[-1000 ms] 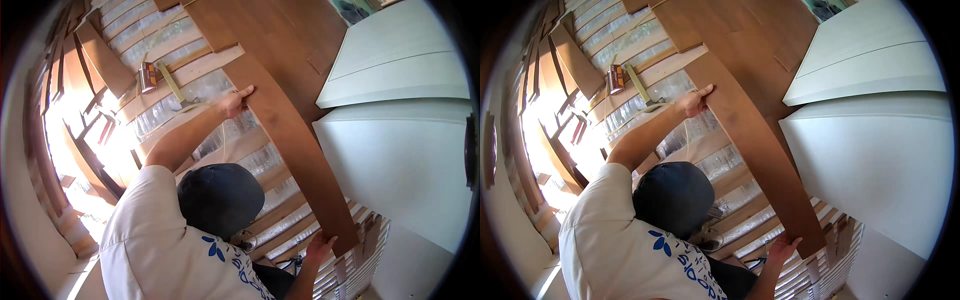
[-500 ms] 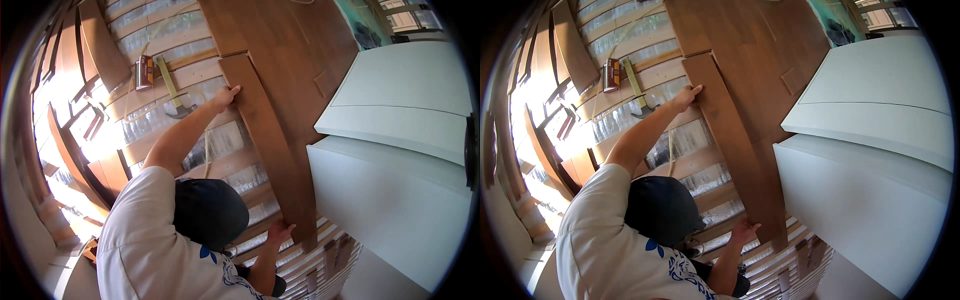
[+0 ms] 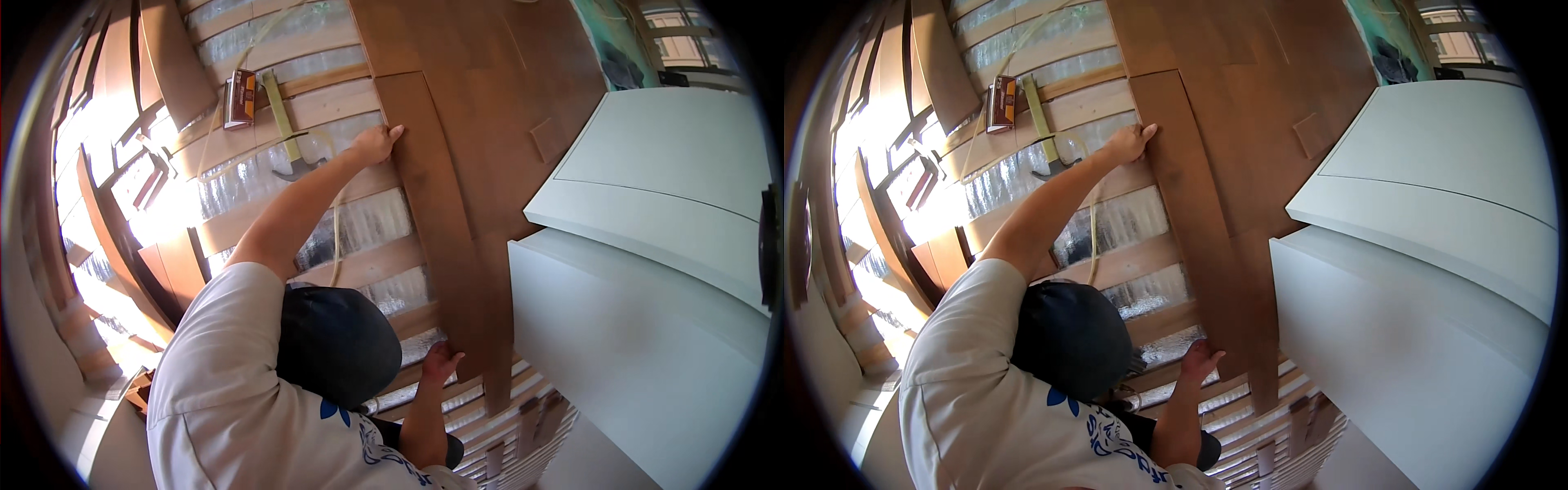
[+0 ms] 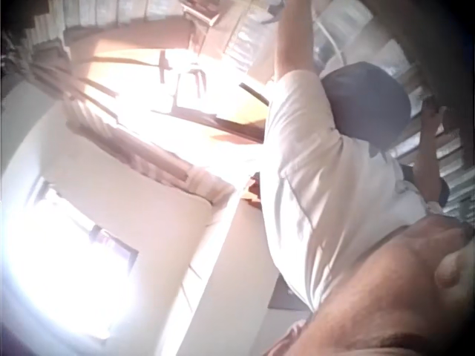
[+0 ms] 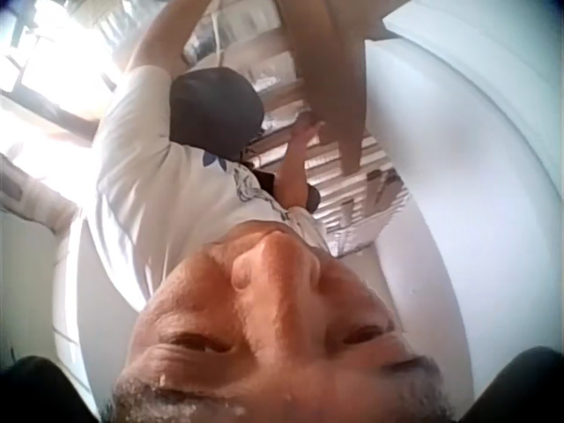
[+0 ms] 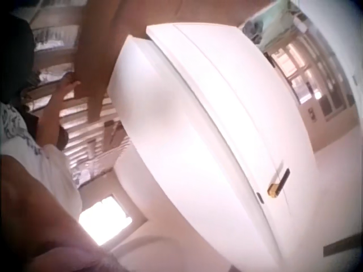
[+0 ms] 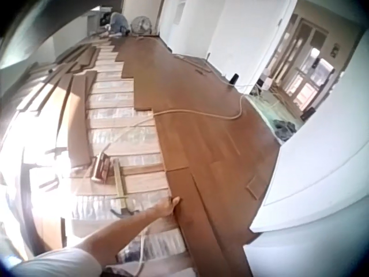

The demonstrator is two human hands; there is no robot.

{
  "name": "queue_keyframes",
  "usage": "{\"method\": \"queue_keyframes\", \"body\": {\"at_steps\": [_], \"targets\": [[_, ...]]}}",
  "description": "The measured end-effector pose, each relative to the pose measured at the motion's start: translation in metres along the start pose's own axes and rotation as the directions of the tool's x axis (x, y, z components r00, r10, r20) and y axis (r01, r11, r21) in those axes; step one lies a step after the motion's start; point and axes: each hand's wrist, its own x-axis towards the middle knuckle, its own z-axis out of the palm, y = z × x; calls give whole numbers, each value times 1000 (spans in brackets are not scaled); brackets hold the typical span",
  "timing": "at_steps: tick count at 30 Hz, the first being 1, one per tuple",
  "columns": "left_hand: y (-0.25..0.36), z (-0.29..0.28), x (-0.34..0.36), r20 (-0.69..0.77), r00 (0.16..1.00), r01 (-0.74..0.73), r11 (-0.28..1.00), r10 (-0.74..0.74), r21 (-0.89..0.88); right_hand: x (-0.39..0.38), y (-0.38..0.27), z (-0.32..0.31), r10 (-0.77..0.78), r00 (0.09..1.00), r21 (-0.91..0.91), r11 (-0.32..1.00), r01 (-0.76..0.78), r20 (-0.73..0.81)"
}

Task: The person applies adhesive from a tube to a floor board, positions it on the floor, and uses a nail gun to secure it.

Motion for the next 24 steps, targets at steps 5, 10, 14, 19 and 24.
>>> {"method": "queue_keyframes", "body": {"at_steps": [5,10,14,19,24], "targets": [[6,-1,0,84,992,99,995,-98,-7,0,2,0,82,994,8,997,-82,-76],[-19,7,4,-62,997,-34,988,44,154,1,0,-17,118,986,4,993,-118,-119],[-2,6,10,53,996,64,988,-73,143,3,6,-10,124,968,3,992,-126,-219],[12,-9,3,1,999,-33,989,34,143,15,14,-6,177,951,-45,980,-194,-255],[4,4,18,-7,998,64,989,-63,130,13,0,15,149,878,-231,932,-278,-455]]}}
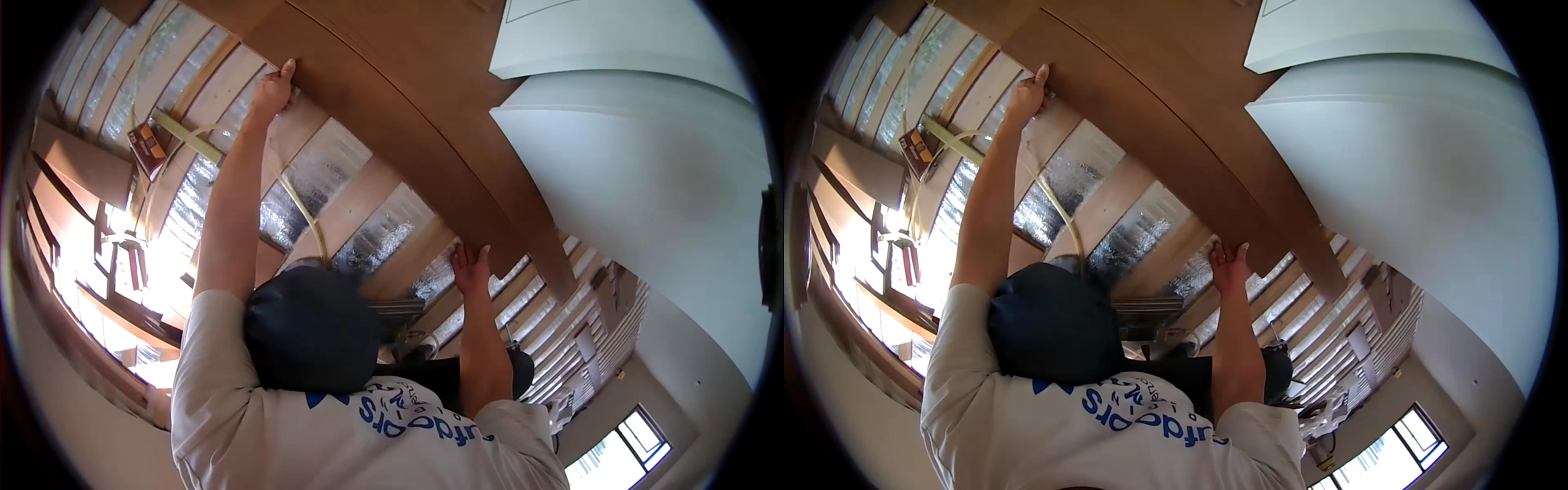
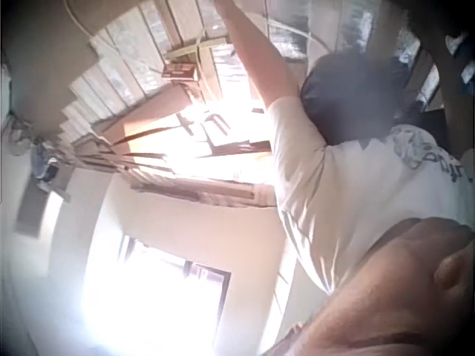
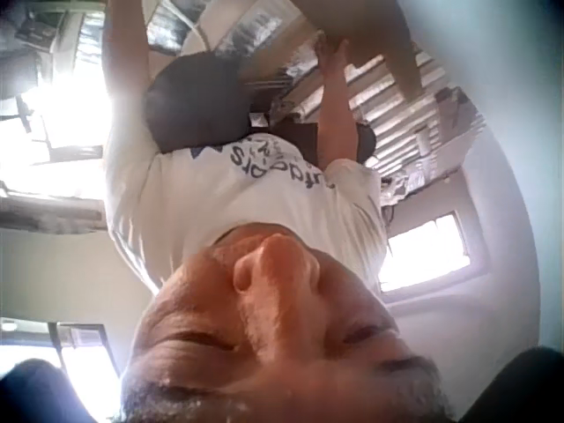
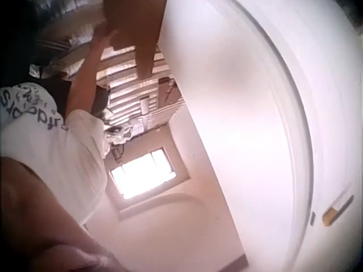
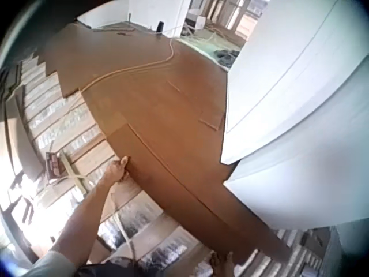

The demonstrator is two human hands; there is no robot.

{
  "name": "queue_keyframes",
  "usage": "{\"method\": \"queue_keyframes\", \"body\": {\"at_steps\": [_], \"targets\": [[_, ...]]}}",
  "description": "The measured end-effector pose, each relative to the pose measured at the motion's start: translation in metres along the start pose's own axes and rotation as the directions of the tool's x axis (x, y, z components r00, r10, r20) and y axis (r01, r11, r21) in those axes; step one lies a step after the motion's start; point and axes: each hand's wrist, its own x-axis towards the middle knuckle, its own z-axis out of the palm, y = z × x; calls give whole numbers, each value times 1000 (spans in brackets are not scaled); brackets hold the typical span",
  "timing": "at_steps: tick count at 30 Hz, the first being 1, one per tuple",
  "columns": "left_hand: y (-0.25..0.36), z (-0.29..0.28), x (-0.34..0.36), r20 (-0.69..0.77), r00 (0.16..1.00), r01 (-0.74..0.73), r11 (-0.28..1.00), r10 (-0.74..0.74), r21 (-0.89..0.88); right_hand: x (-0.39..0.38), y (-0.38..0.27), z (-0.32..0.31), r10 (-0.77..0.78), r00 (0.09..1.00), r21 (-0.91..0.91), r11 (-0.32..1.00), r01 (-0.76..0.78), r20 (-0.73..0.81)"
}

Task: The person applies adhesive from a tube to a floor board, positions it on the floor, and uses a nail gun to secure it.

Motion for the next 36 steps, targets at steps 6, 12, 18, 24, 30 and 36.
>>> {"method": "queue_keyframes", "body": {"at_steps": [6,12,18,24,30,36], "targets": [[5,-7,2,-55,997,-23,900,52,435,10,-3,-6,62,992,-225,971,-86,-112],[90,129,-112,365,386,-837,154,847,526,-7,-19,-9,53,969,-419,895,-153,-242],[86,197,-110,496,402,-801,33,770,598,-20,-20,-9,-480,877,-975,208,80,-31],[98,211,-120,511,433,-775,17,743,631,-4,-46,-57,-742,258,-726,-415,548,618],[92,198,-102,438,428,-773,68,791,631,40,-66,-10,-774,170,-738,-477,478,610],[78,134,-101,275,354,-826,161,894,540,42,-57,-16,-725,137,-686,-548,479,675]]}}
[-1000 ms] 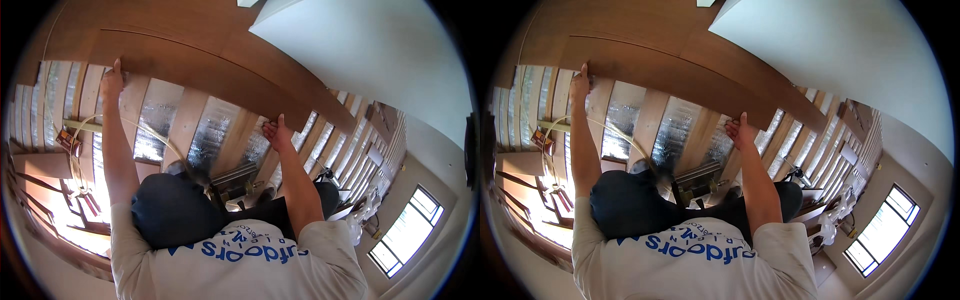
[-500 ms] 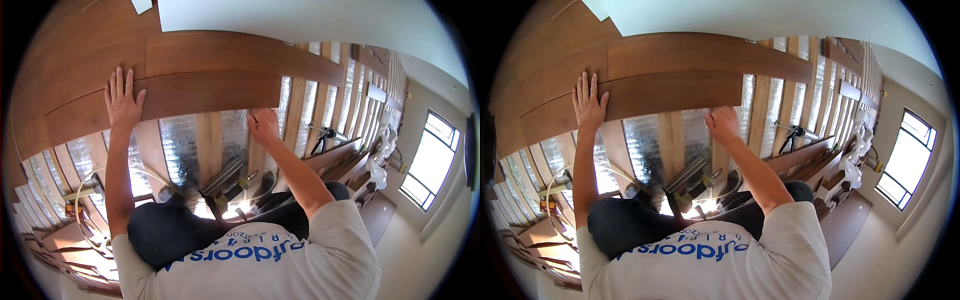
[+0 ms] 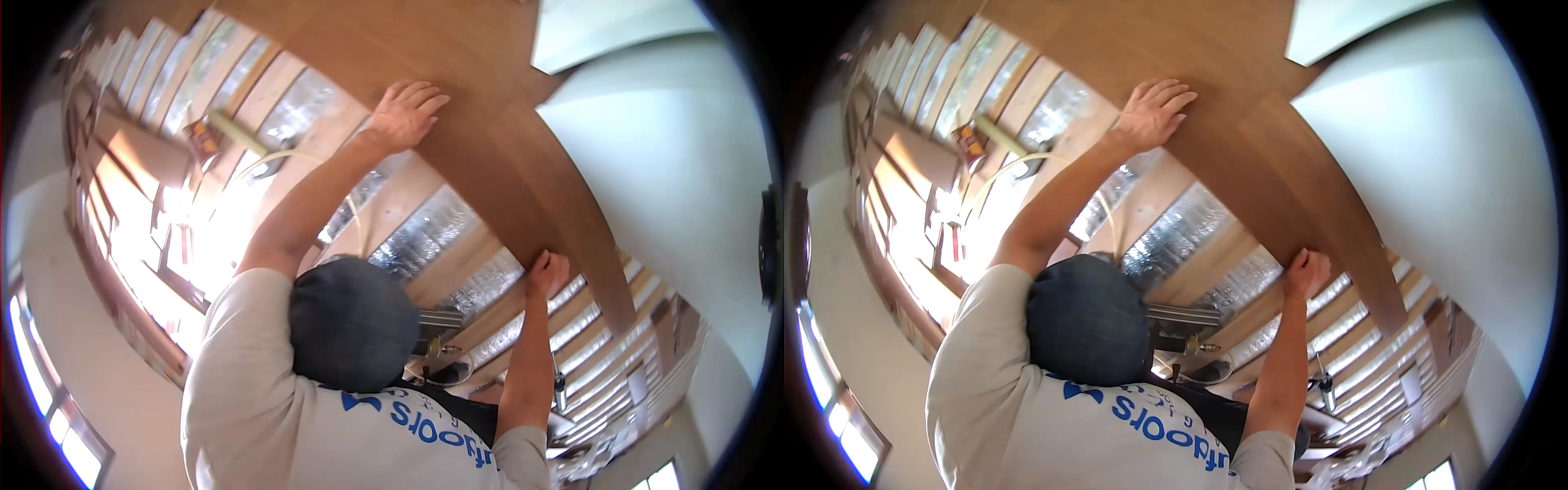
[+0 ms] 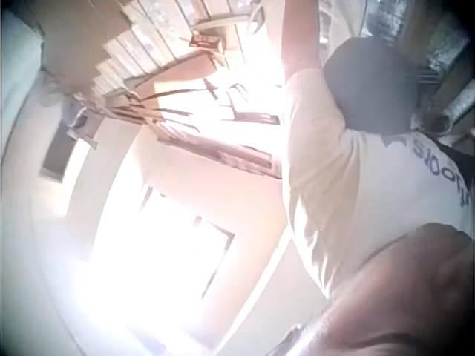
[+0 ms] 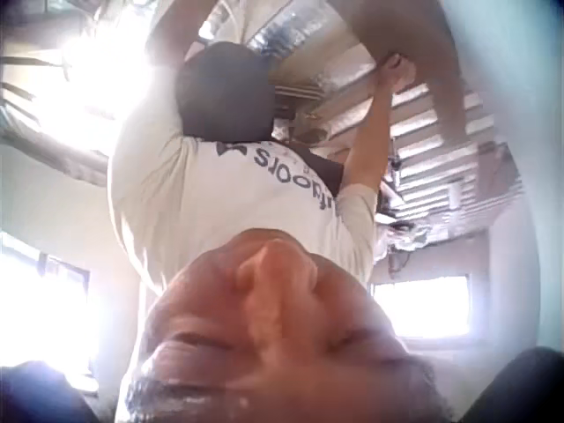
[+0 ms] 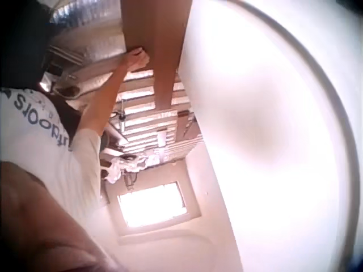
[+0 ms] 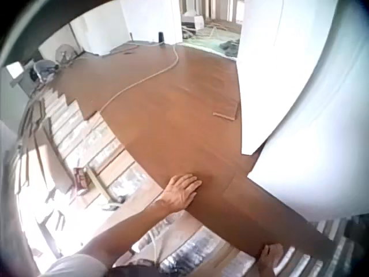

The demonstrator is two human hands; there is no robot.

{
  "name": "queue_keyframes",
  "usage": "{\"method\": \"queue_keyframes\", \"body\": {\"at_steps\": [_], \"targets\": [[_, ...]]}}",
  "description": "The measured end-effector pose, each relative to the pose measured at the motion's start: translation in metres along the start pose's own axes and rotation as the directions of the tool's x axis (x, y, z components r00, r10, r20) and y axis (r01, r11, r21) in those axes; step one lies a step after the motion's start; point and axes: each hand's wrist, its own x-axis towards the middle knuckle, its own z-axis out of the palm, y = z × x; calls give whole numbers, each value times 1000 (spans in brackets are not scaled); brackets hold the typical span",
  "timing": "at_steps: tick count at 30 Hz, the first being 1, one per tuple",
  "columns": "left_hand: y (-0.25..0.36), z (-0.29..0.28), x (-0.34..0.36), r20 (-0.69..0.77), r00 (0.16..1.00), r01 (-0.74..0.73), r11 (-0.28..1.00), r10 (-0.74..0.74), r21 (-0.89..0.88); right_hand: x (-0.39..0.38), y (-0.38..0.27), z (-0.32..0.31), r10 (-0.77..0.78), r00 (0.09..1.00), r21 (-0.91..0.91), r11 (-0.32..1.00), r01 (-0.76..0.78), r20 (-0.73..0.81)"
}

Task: The person applies adhesive from a tube to a floor board, positions it on the floor, and uses a nail gun to secure it.

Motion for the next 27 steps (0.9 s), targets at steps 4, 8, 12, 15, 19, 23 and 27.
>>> {"method": "queue_keyframes", "body": {"at_steps": [4,8,12,15,19,23,27], "targets": [[-56,-74,-134,-115,863,501,863,-491,74,-7,-5,-13,211,959,179,953,-245,192],[-98,-118,-291,-235,400,917,389,-886,93,-15,-72,-15,158,925,322,906,-275,346],[-96,-104,-293,-68,391,915,396,-918,-76,-24,-169,0,-196,893,513,857,-44,405],[-87,-105,-251,91,381,919,388,-920,73,-17,-253,-1,-341,877,647,761,45,340],[-101,-106,-246,56,401,912,404,-914,67,21,-315,-42,-425,859,658,738,148,284],[-89,-131,-254,-27,477,847,467,-879,-254,47,-311,-62,-432,865,651,738,177,255],[-38,-202,-242,112,703,527,409,-702,-745,80,-327,-81,-448,872,651,725,225,197]]}}
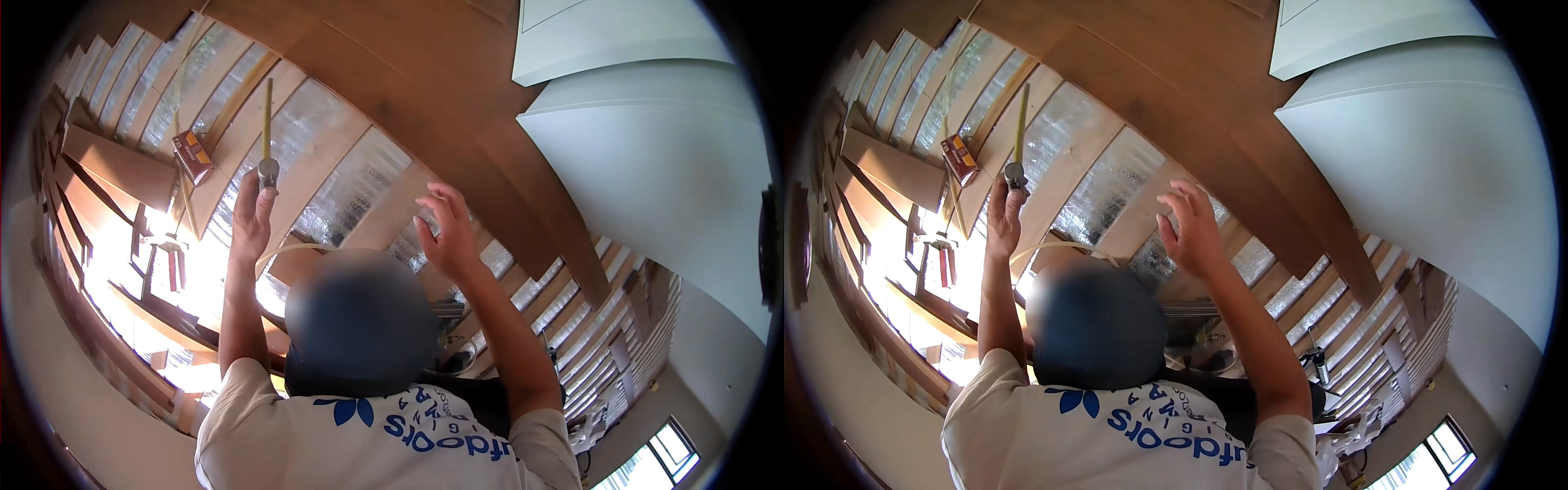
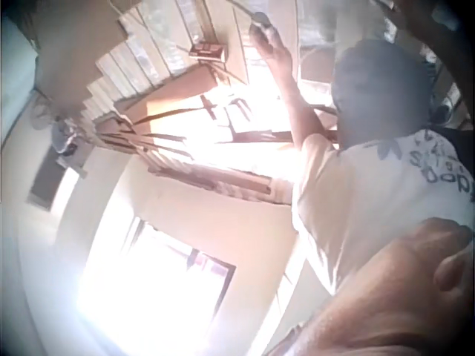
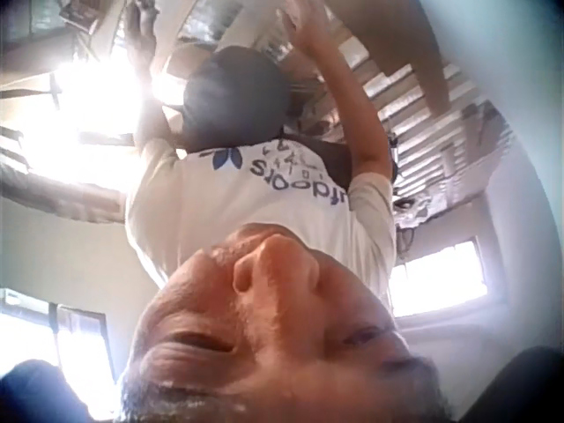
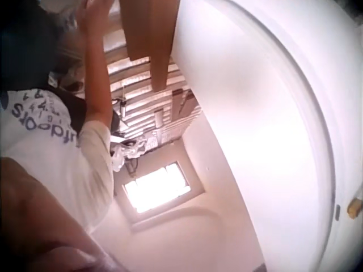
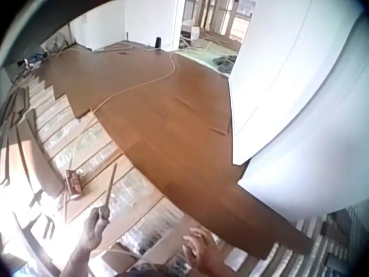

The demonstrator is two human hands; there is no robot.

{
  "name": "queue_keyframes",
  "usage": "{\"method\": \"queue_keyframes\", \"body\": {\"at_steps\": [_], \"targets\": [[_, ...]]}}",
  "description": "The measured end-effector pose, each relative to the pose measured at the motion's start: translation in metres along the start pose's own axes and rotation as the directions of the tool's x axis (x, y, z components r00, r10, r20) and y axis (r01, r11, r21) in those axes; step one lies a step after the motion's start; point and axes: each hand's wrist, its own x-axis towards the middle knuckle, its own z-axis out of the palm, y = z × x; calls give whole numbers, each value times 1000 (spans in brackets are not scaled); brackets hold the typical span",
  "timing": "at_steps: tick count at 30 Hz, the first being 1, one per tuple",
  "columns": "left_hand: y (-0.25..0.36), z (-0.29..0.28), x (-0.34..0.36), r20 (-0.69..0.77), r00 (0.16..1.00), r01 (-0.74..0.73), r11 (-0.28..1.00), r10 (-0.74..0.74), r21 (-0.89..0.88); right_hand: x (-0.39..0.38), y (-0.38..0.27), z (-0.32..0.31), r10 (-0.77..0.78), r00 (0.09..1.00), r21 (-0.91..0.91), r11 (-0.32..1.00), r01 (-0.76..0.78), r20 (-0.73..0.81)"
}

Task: The person applies adhesive from a tube to a floor board, positions it on the floor, and uses a nail gun to secure it.

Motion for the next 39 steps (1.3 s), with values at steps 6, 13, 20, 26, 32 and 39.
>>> {"method": "queue_keyframes", "body": {"at_steps": [6,13,20,26,32,39], "targets": [[68,3,6,634,756,200,865,163,-461,46,-49,14,-291,952,-224,926,305,93],[34,98,81,435,895,-342,782,101,521,-41,26,26,295,921,-228,944,-239,254],[-36,170,122,466,866,-492,478,181,728,-65,47,41,421,729,-503,856,-121,540],[-19,169,128,521,850,-493,469,78,733,-19,78,54,386,832,-483,859,-168,399],[-14,167,127,520,854,-474,462,32,750,-31,74,58,329,753,-465,885,-34,570],[-24,169,126,487,856,-507,461,172,728,-21,85,79,250,881,-373,923,-92,401]]}}
